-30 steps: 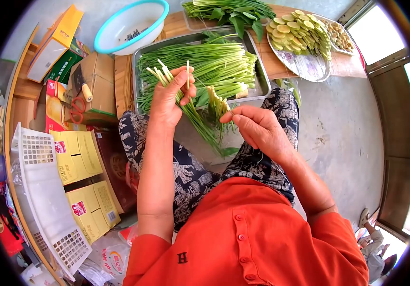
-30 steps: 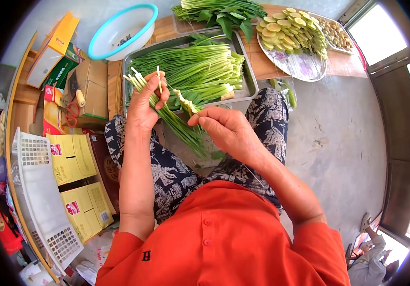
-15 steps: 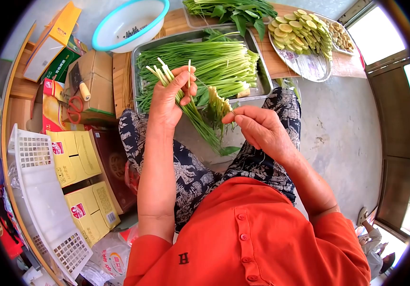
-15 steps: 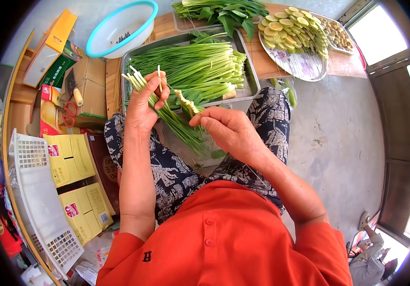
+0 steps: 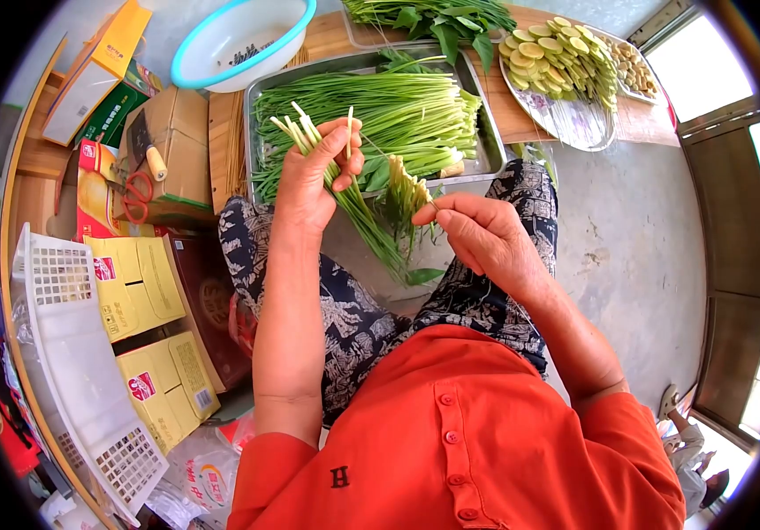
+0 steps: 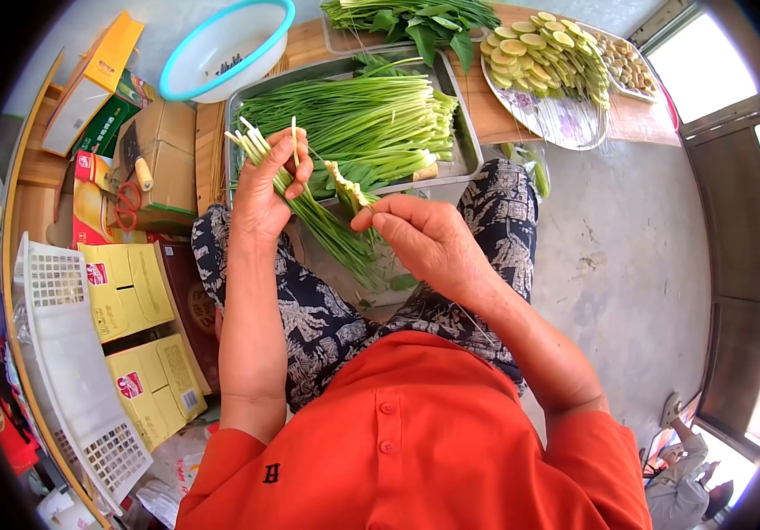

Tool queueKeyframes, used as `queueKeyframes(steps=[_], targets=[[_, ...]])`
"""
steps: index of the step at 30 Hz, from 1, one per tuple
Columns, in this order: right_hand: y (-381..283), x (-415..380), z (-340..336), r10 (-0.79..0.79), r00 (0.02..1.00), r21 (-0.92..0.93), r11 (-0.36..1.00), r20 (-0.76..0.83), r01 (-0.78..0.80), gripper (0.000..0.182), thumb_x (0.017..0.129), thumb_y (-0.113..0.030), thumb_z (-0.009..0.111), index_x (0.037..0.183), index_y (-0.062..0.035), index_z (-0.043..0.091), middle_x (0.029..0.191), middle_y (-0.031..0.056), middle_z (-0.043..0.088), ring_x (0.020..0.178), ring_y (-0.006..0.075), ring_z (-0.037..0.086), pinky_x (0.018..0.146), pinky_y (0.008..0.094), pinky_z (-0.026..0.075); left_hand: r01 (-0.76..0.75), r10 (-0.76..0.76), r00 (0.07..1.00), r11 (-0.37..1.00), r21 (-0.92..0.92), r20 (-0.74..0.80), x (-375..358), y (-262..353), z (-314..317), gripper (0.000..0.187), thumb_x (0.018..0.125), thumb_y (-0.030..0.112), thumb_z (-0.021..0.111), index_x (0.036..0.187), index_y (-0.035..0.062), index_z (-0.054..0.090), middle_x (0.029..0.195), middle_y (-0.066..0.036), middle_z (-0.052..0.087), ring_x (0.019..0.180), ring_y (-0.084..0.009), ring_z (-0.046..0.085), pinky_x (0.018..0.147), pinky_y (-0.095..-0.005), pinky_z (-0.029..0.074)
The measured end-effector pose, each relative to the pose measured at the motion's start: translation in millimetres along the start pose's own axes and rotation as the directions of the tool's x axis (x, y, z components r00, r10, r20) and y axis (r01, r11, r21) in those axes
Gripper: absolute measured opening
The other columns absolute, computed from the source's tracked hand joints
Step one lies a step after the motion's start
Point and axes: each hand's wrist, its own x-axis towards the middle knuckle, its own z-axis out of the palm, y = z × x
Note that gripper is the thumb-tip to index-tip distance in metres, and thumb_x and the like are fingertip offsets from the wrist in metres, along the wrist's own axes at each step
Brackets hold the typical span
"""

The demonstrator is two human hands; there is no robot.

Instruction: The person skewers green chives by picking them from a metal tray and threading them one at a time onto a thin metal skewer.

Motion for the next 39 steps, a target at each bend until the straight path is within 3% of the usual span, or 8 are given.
queueKeyframes(steps=[2, 20, 27, 36, 38, 39], targets=[[-0.4, 0.7, 0.3, -0.006, 1.000, -0.006, 1.000, 0.000, 0.006, 0.024, 0.098, -0.018, 0.047, 0.105, -0.0034, 0.064, 0.057, -0.0103, 0.038, 0.049, -0.0003, 0.031, 0.044, 0.0180, 0.024, -0.001, 0.001, 1.000, 0.999, 0.052, 0.001, -1.6, 1.3, 1.7, 0.028, 0.087, 0.024, 0.067, 0.102, 0.0012, 0.063, 0.079, -0.001, 0.059, 0.063, -0.0085, 0.054, 0.044, -0.0178, 0.031], [0.2, 1.0, 1.6, 0.001, 1.000, -0.005, 1.000, -0.022, -0.001, 0.025, 0.098, -0.016, 0.046, 0.105, -0.0009, 0.065, 0.053, -0.0094, 0.038, 0.045, -0.0003, 0.031, 0.042, 0.0173, 0.024, -0.035, 0.034, 0.999, 0.993, 0.110, 0.010, -3.6, 4.9, -3.8, 0.025, 0.086, 0.020, 0.068, 0.101, -0.0001, 0.064, 0.078, -0.003, 0.060, 0.061, -0.0092, 0.054, 0.044, -0.0192, 0.031], [-3.2, -0.3, 0.7, 0.015, 1.000, 0.020, 1.000, 0.013, -0.015, 0.023, 0.098, -0.016, 0.048, 0.103, -0.0009, 0.064, 0.057, -0.0113, 0.037, 0.050, -0.0011, 0.030, 0.045, 0.0174, 0.022, -0.019, 0.013, 0.997, 0.996, 0.086, 0.070, -3.8, 7.3, -8.4, 0.026, 0.084, 0.021, 0.069, 0.098, -0.0004, 0.063, 0.078, -0.003, 0.060, 0.060, -0.0088, 0.054, 0.044, -0.0189, 0.031], [-1.0, 2.1, -0.7, 0.012, 0.998, 0.088, 0.996, 0.062, -0.017, 0.024, 0.098, -0.016, 0.046, 0.102, 0.0002, 0.064, 0.054, -0.0100, 0.036, 0.046, -0.0002, 0.028, 0.043, 0.0183, 0.021, 0.052, -0.062, 0.993, 0.994, 0.101, 0.099, -3.1, 5.6, -13.9, 0.027, 0.082, 0.024, 0.070, 0.095, 0.0010, 0.063, 0.075, -0.002, 0.060, 0.057, -0.0080, 0.053, 0.041, -0.0188, 0.030], [-0.8, 5.1, 1.2, 0.001, 0.999, 0.093, 0.996, 0.052, -0.005, 0.025, 0.098, -0.016, 0.045, 0.102, 0.0002, 0.064, 0.052, -0.0092, 0.036, 0.043, 0.0005, 0.028, 0.042, 0.0183, 0.021, 0.127, -0.154, 0.978, 0.975, 0.184, 0.140, -9.9, 2.0, -5.2, 0.025, 0.083, 0.022, 0.070, 0.095, 0.0018, 0.063, 0.075, -0.003, 0.061, 0.059, -0.0086, 0.054, 0.042, -0.0188, 0.031], [-1.0, 7.5, 2.2, 0.001, 0.999, 0.103, 0.995, 0.040, -0.005, 0.025, 0.098, -0.016, 0.045, 0.102, 0.0002, 0.064, 0.052, -0.0093, 0.035, 0.043, 0.0005, 0.027, 0.042, 0.0184, 0.021, 0.165, -0.181, 0.980, 0.971, 0.174, 0.084, -14.1, -0.9, 2.0, 0.023, 0.084, 0.021, 0.069, 0.097, 0.0024, 0.064, 0.076, -0.003, 0.063, 0.060, -0.0080, 0.055, 0.043, -0.0183, 0.031]])
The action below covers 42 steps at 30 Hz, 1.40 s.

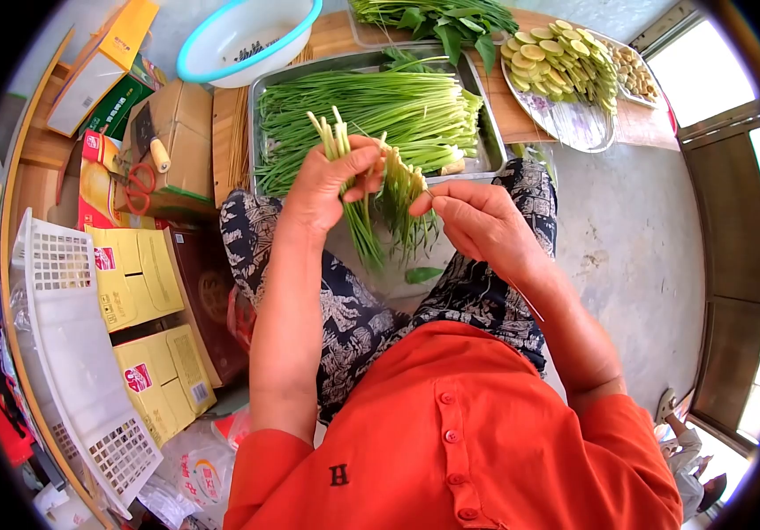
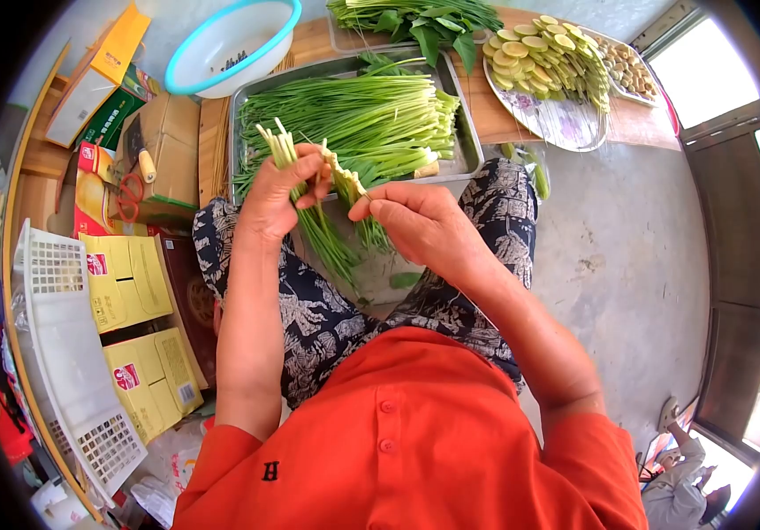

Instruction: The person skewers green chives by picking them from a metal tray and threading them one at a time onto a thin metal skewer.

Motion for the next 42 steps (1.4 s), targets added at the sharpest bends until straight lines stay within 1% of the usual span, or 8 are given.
queueKeyframes(steps=[8, 14, 21, 25, 31, 33, 39, 42], targets=[[1.5, 16.9, -11.1, -0.082, 0.980, 0.015, 0.996, -0.184, 0.086, 0.020, 0.093, -0.018, 0.057, 0.101, -0.0015, 0.064, 0.056, -0.0099, 0.040, 0.046, -0.0002, 0.031, 0.042, 0.0185, 0.021, -0.159, 0.217, 0.972, 0.890, 0.428, -0.090, -3.3, -2.8, 17.1, 0.020, 0.088, 0.025, 0.067, 0.095, 0.0063, 0.066, 0.073, 0.001, 0.059, 0.061, -0.0027, 0.050, 0.046, -0.0173, 0.029], [-6.8, 35.5, -10.0, -0.249, 0.928, -0.036, 0.968, -0.277, 0.249, 0.018, 0.087, -0.016, 0.065, 0.099, -0.0021, 0.064, 0.066, -0.0035, 0.061, 0.052, 0.0009, 0.046, 0.045, 0.0169, 0.033, -0.148, 0.138, 0.989, 0.891, 0.429, 0.054, -14.3, -4.1, 50.9, 0.019, 0.088, 0.023, 0.067, 0.090, 0.0041, 0.065, 0.071, 0.003, 0.058, 0.060, -0.0053, 0.051, 0.052, -0.0204, 0.037], [1.9, 36.6, -19.0, -0.237, 0.936, 0.089, 0.959, -0.259, 0.268, 0.013, 0.089, -0.017, 0.064, 0.090, -0.0046, 0.063, 0.062, -0.0058, 0.056, 0.048, -0.0001, 0.041, 0.043, 0.0172, 0.030, -0.068, 0.033, 0.994, 0.931, 0.358, 0.102, -20.2, -8.5, 56.9, 0.027, 0.091, 0.030, 0.062, 0.093, 0.0035, 0.065, 0.070, 0.001, 0.057, 0.059, -0.0071, 0.052, 0.050, -0.0198, 0.035], [0.4, 34.3, -23.6, -0.220, 0.920, 0.093, 0.961, -0.326, 0.262, 0.013, 0.088, -0.018, 0.065, 0.090, -0.0053, 0.063, 0.060, -0.0074, 0.053, 0.046, -0.0002, 0.037, 0.041, 0.0180, 0.026, -0.138, 0.118, 0.989, 0.955, 0.264, 0.092, -19.2, -7.7, 54.5, 0.034, 0.094, 0.032, 0.058, 0.103, -0.0002, 0.065, 0.078, -0.004, 0.064, 0.067, -0.0106, 0.060, 0.052, -0.0206, 0.040], [-3.3, 26.8, -22.9, -0.228, 0.899, -0.130, 0.973, -0.374, 0.193, 0.017, 0.086, -0.021, 0.067, 0.091, -0.0044, 0.064, 0.059, -0.0078, 0.051, 0.048, 0.0000, 0.038, 0.042, 0.0184, 0.026, -0.078, 0.302, 0.907, 0.806, 0.587, -0.295, -33.4, 1.8, 47.2, 0.023, 0.093, 0.021, 0.058, 0.103, 0.0029, 0.068, 0.095, -0.006, 0.070, 0.084, -0.0137, 0.065, 0.075, -0.0287, 0.051], [-3.8, 27.5, -16.5, -0.226, 0.900, -0.157, 0.971, -0.373, 0.178, 0.017, 0.086, -0.022, 0.066, 0.091, -0.0050, 0.063, 0.058, -0.0087, 0.048, 0.047, 0.0004, 0.037, 0.041, 0.0185, 0.025, -0.236, 0.442, 0.883, 0.708, 0.666, -0.157, -34.8, -2.8, 51.0, 0.017, 0.089, 0.015, 0.063, 0.100, 0.0030, 0.069, 0.092, -0.003, 0.069, 0.082, -0.0096, 0.063, 0.074, -0.0255, 0.050], [1.7, 37.5, -4.4, -0.268, 0.916, -0.106, 0.963, -0.297, 0.248, 0.010, 0.088, -0.015, 0.064, 0.090, -0.0052, 0.063, 0.059, -0.0091, 0.051, 0.045, -0.0020, 0.034, 0.040, 0.0157, 0.023, -0.312, 0.310, 0.948, 0.950, -0.024, -0.070, -20.3, -17.3, 64.2, 0.013, 0.082, 0.005, 0.070, 0.092, -0.0003, 0.064, 0.081, -0.005, 0.066, 0.074, -0.0110, 0.062, 0.068, -0.0233, 0.049], [0.3, 33.1, -4.5, -0.266, 0.920, -0.092, 0.964, -0.288, 0.249, 0.012, 0.090, -0.016, 0.064, 0.093, -0.0048, 0.064, 0.060, -0.0086, 0.052, 0.046, -0.0020, 0.036, 0.040, 0.0154, 0.024, -0.255, 0.256, 0.959, 0.967, 0.028, -0.120, -25.1, -7.5, 65.4, 0.015, 0.082, 0.008, 0.070, 0.094, 0.0006, 0.063, 0.079, -0.006, 0.066, 0.067, -0.0097, 0.062, 0.055, -0.0197, 0.044]])
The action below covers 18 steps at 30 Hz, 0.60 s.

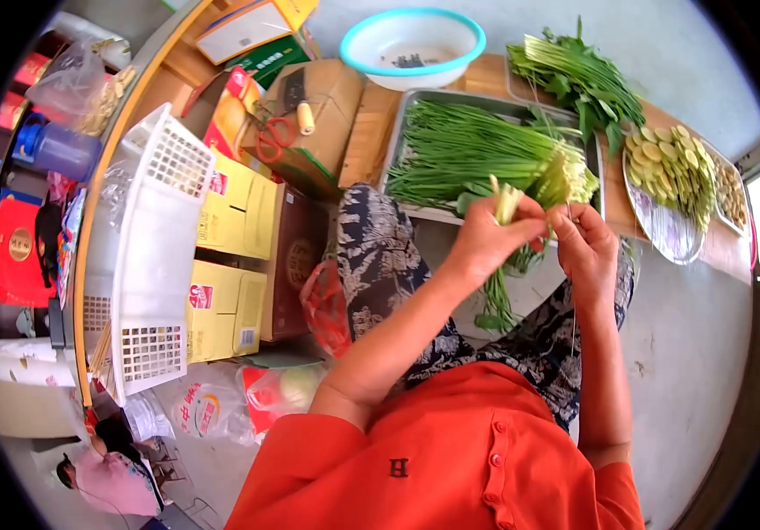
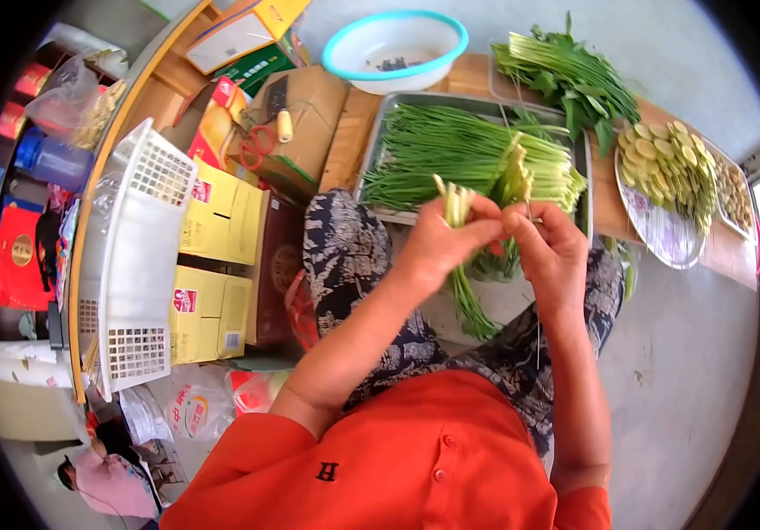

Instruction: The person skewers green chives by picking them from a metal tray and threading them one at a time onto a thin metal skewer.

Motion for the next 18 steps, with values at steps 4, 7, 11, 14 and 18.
queueKeyframes(steps=[4, 7, 11, 14, 18], targets=[[-11.0, -12.6, -7.3, 0.000, 0.997, -0.040, 0.999, 0.077, 0.003, 0.023, 0.097, -0.020, 0.051, 0.099, -0.0025, 0.066, 0.054, -0.0099, 0.040, 0.046, -0.0006, 0.034, 0.042, 0.0177, 0.024, 0.088, -0.086, 0.986, 0.996, 0.005, -0.145, 2.3, 15.6, -16.1, 0.028, 0.080, 0.014, 0.071, 0.102, 0.0017, 0.058, 0.082, -0.009, 0.068, 0.062, -0.0117, 0.063, 0.042, -0.0166, 0.035], [-20.5, -27.2, -15.7, 0.056, 0.983, -0.070, 0.997, 0.175, -0.044, 0.023, 0.098, -0.017, 0.049, 0.101, -0.0019, 0.066, 0.054, -0.0097, 0.040, 0.046, 0.0000, 0.034, 0.043, 0.0176, 0.026, 0.009, -0.014, 0.990, 0.999, -0.038, -0.143, 7.6, 17.4, -36.6, 0.022, 0.086, 0.017, 0.067, 0.101, 0.0037, 0.058, 0.087, -0.010, 0.066, 0.069, -0.0118, 0.062, 0.042, -0.0168, 0.035], [-26.7, -44.7, -21.4, 0.154, 0.950, -0.071, 0.988, 0.273, -0.140, 0.022, 0.098, -0.017, 0.049, 0.101, -0.0028, 0.065, 0.056, -0.0091, 0.040, 0.047, 0.0001, 0.034, 0.044, 0.0177, 0.027, -0.025, 0.014, 0.993, 0.996, -0.089, -0.120, 10.8, 18.8, -43.1, 0.021, 0.089, 0.020, 0.065, 0.099, 0.0029, 0.061, 0.086, -0.007, 0.064, 0.069, -0.0105, 0.060, 0.042, -0.0169, 0.035], [-32.0, -51.3, -21.3, 0.179, 0.939, -0.080, 0.984, 0.293, -0.162, 0.021, 0.098, -0.016, 0.049, 0.101, -0.0030, 0.065, 0.057, -0.0100, 0.040, 0.049, -0.0005, 0.033, 0.044, 0.0178, 0.026, -0.011, -0.002, 0.992, 0.996, -0.094, -0.130, 10.1, 19.5, -40.3, 0.022, 0.089, 0.020, 0.065, 0.101, 0.0031, 0.061, 0.086, -0.006, 0.063, 0.069, -0.0100, 0.060, 0.043, -0.0165, 0.034], [-32.4, -52.9, -20.7, 0.172, 0.933, -0.105, 0.984, 0.315, -0.146, 0.021, 0.098, -0.014, 0.049, 0.101, -0.0017, 0.065, 0.058, -0.0104, 0.039, 0.051, -0.0005, 0.031, 0.045, 0.0182, 0.024, -0.014, 0.002, 0.993, 0.995, -0.103, -0.118, 13.1, 17.6, -43.3, 0.021, 0.088, 0.019, 0.065, 0.102, 0.0030, 0.062, 0.086, -0.006, 0.064, 0.068, -0.0100, 0.060, 0.043, -0.0167, 0.033]])
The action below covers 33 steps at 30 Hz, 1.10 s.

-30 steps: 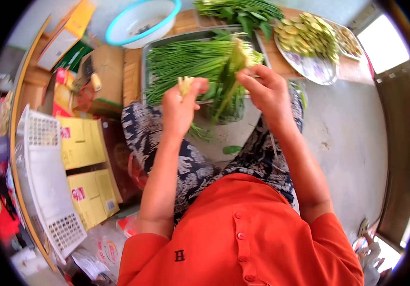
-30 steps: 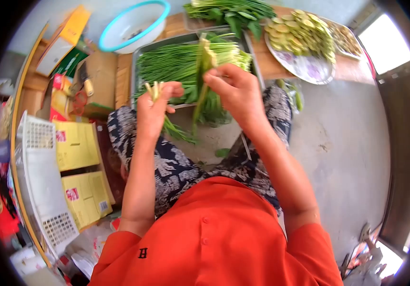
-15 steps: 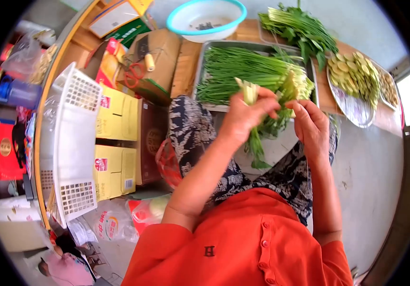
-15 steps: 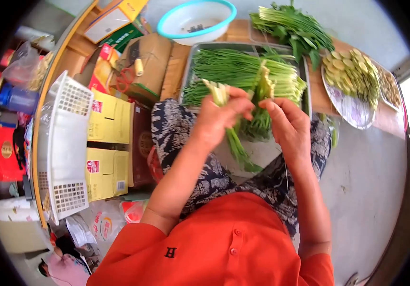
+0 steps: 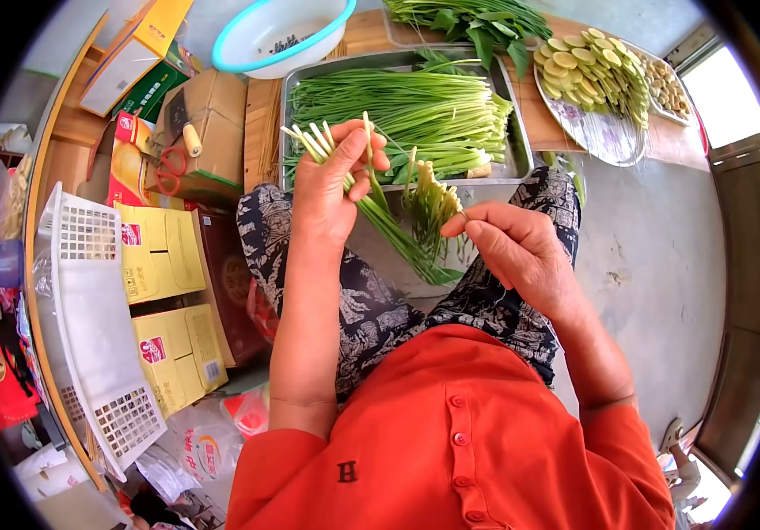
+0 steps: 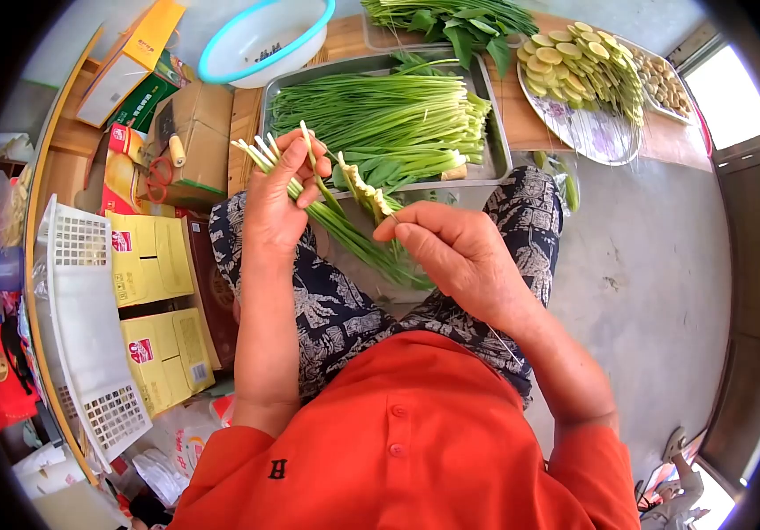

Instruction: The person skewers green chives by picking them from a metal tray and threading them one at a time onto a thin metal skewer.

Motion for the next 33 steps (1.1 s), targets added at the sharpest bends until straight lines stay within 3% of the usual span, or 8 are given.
queueKeyframes(steps=[23, 33], targets=[[2.5, 2.6, -1.6, 0.069, 0.997, -0.027, 0.997, 0.022, -0.068, 0.022, 0.098, -0.017, 0.049, 0.101, -0.0022, 0.065, 0.057, -0.0103, 0.038, 0.050, -0.0004, 0.031, 0.045, 0.0180, 0.024, 0.009, -0.010, 0.999, 1.000, 0.021, 0.047, 1.9, 1.1, -4.8, 0.021, 0.088, 0.016, 0.066, 0.101, 0.0004, 0.063, 0.086, -0.008, 0.066, 0.066, -0.0103, 0.059, 0.044, -0.0169, 0.034], [5.4, 1.2, -7.1, 0.078, 0.995, 0.064, 0.995, 0.066, -0.083, 0.024, 0.097, -0.017, 0.048, 0.100, -0.0020, 0.066, 0.054, -0.0099, 0.039, 0.046, -0.0004, 0.030, 0.042, 0.0182, 0.023, 0.048, -0.054, 0.994, 0.997, 0.061, 0.097, -1.7, 8.1, -9.6, 0.021, 0.086, 0.018, 0.069, 0.097, 0.0012, 0.061, 0.083, -0.007, 0.062, 0.067, -0.0115, 0.059, 0.042, -0.0164, 0.032]])
